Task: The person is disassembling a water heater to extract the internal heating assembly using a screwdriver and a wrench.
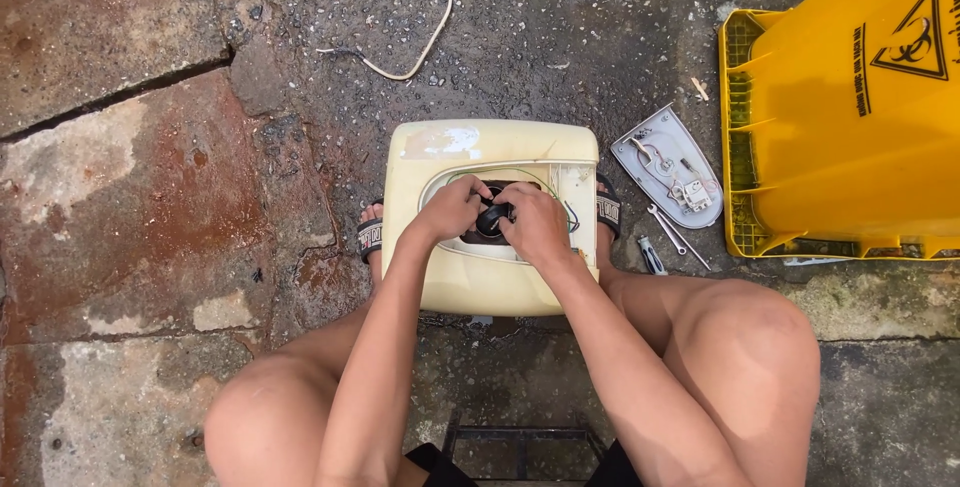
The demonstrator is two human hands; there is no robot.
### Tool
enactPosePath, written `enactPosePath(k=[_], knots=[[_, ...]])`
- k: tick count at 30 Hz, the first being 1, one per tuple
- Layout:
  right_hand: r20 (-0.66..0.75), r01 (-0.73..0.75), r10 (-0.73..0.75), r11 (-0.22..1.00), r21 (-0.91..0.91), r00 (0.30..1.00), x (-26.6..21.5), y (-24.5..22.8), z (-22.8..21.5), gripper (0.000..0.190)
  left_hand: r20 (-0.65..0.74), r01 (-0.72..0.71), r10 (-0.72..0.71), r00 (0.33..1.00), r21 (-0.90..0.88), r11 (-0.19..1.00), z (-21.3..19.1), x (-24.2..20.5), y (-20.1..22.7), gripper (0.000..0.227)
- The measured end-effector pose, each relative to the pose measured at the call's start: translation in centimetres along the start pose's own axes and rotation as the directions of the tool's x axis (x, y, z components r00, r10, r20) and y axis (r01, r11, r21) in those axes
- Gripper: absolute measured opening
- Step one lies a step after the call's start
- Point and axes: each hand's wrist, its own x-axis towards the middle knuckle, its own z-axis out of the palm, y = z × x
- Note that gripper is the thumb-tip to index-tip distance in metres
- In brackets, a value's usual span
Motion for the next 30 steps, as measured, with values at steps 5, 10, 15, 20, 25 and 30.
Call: enactPosePath(k=[5,10,15,20,25,30], knots=[[0.043,0.038,-0.033,0.992,-0.118,0.999,0.6,1.4,1.1,0.028,-0.030,0.061,-0.059,0.998,0.071,0.996,-0.6,-0.6,2.3,0.017],[0.061,0.072,-0.063,0.985,-0.155,0.996,1.1,1.1,0.4,0.022,-0.057,0.104,-0.109,0.992,-0.074,0.992,0.2,1.4,0.1,0.017],[0.232,0.134,-0.086,0.970,-0.204,0.969,1.9,-0.3,-1.2,0.034,-0.052,0.111,-0.116,0.992,-0.102,0.989,0.2,2.0,-0.4,0.025],[0.240,0.151,-0.096,0.964,-0.221,0.966,2.1,-0.5,-1.6,0.032,-0.071,0.112,-0.124,0.990,-0.157,0.981,0.6,2.5,-1.2,0.034],[0.149,0.195,-0.164,0.955,-0.223,0.975,1.1,-0.1,-1.0,0.025,-0.081,0.116,-0.134,0.988,-0.189,0.975,1.3,3.0,-1.8,0.037],[0.004,0.255,-0.263,0.932,-0.257,0.965,-0.5,0.7,0.0,0.020,-0.092,0.177,-0.185,0.978,-0.086,0.980,1.5,1.6,-1.0,0.033]])
